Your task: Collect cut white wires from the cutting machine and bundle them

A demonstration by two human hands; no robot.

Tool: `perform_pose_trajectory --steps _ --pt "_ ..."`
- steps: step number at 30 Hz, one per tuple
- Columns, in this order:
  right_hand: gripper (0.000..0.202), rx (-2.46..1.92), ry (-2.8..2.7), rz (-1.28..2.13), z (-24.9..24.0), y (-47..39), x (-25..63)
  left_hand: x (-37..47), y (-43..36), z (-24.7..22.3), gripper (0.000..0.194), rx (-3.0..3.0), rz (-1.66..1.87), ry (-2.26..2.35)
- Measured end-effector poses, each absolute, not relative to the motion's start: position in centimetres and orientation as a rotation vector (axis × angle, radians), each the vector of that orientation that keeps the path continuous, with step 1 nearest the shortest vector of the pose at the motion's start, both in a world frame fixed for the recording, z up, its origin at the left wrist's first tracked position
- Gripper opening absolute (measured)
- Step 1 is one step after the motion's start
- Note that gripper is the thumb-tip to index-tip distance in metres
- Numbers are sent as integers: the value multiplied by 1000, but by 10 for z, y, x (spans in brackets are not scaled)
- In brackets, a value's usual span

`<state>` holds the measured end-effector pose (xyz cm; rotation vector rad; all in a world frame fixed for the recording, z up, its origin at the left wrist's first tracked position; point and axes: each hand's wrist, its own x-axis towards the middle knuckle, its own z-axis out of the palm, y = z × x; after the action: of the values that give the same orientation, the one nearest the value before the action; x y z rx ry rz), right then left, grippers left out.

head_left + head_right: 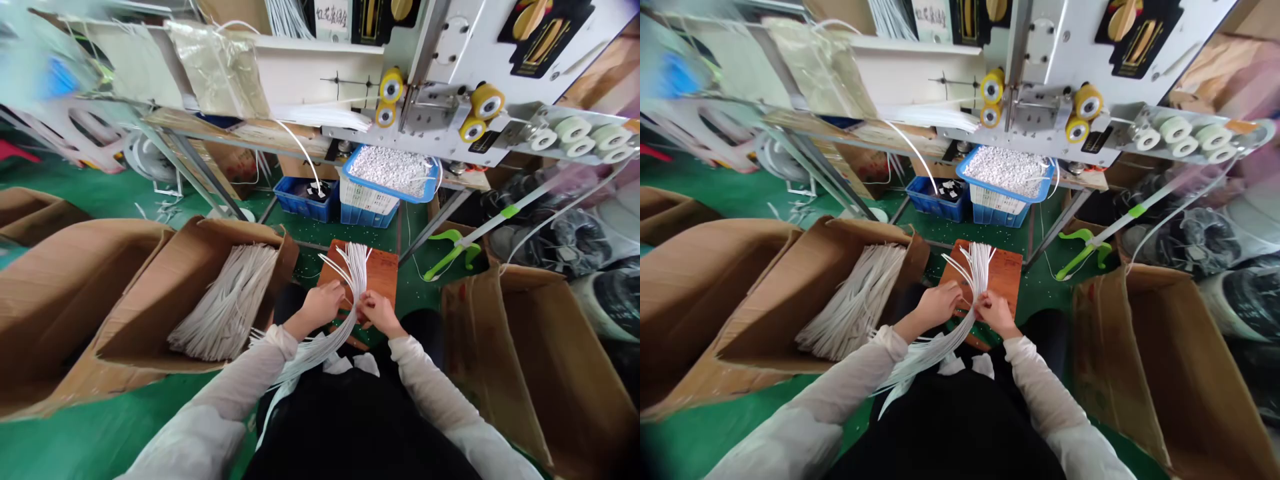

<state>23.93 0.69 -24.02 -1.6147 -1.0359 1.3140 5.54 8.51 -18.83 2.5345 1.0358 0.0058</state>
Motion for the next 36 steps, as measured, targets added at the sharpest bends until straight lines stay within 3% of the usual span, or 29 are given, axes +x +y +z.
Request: perform_pose_trajectory --steps 4,12,21,24,29,36 --pt "12 -1605 -1271 1175 -229 8 237 76 76 -186 31 2486 54 1056" --pt "23 -1588 -1112 1241 -242 -3 240 73 47 -198 30 2391 68 1053" --pt "11 -1597 -1284 1118 -243 1 248 75 69 -211 15 2252 303 978" --pt "8 -1622 -1480 950 -240 0 252 80 68 -222 11 2198 358 966" --pt "23 -1685 -1758 608 -242 -3 251 88 57 -242 8 2021 499 1015" --pt "22 -1659 -1652 469 -261 -4 239 87 53 -253 8 1785 642 987"
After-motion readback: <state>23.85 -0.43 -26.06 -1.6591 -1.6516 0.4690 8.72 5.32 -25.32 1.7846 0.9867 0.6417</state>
